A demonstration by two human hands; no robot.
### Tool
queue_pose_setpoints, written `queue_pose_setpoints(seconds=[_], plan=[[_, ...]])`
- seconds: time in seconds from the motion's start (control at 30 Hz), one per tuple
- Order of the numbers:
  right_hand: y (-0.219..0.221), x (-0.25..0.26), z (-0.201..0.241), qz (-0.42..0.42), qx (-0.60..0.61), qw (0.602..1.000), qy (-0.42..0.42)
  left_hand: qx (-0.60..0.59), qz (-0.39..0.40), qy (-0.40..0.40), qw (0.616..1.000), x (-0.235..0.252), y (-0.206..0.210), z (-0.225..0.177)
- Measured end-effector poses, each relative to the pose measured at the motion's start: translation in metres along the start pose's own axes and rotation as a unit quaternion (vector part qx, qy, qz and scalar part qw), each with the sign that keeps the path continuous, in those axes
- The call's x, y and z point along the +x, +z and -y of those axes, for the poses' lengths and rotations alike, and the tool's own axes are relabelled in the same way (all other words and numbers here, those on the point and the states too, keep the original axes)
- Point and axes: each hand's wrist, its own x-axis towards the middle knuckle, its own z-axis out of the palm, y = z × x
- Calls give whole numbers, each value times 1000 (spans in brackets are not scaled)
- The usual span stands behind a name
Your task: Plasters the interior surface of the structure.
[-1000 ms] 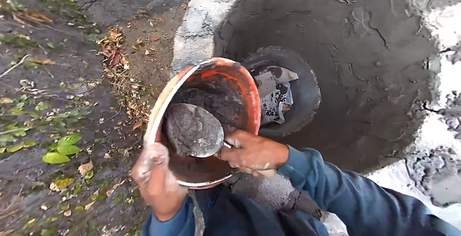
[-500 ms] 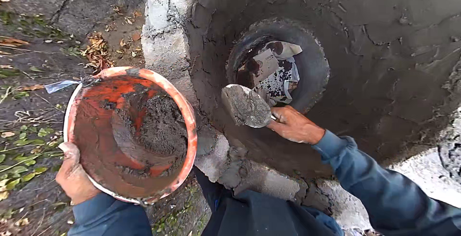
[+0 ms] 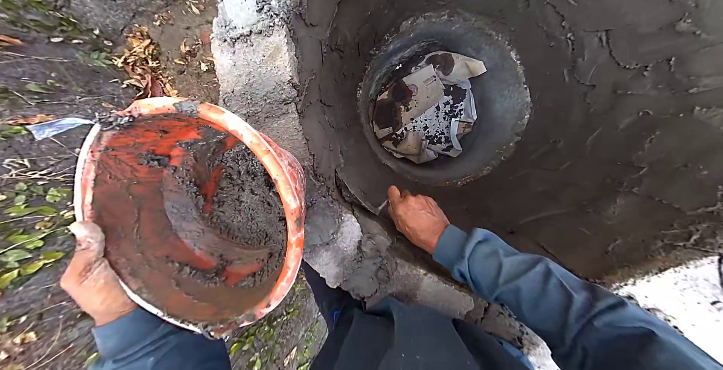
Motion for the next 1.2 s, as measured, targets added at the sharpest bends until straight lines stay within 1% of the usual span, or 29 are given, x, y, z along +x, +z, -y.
queue_pose_setpoints(seconds=[0.1,0.17,0.23,0.33,0.53,0.83,0.93,1.03,1.13,1.2], plan=[[-3,-9,5,18,-49,999,-5,4,-18,-4,1000,-1,9,-6],[-3,-15,6,25,-64,998,-9,-8,-28,-6,1000,1,7,-4],[-5,-21,7,34,-69,997,-7,-18,-46,-10,999,2,8,-4],[-5,-27,8,38,-71,997,-7,-39,-51,-13,998,1,14,-8],[-2,-39,5,36,-74,997,-11,-2,-80,-20,997,1,15,-11],[3,-61,-5,15,-96,995,-10,-27,-52,-11,998,3,12,-7],[-6,-76,-17,25,-102,994,-18,-46,-26,-13,999,3,11,-7],[-18,-86,-31,-3,-104,994,-38,-56,-13,-9,998,3,4,-2],[-22,-68,-23,-46,-54,997,-19,-42,-46,-16,998,1,12,-9],[-26,-41,-10,-25,-19,999,6,-48,-26,-14,998,2,13,-9]])
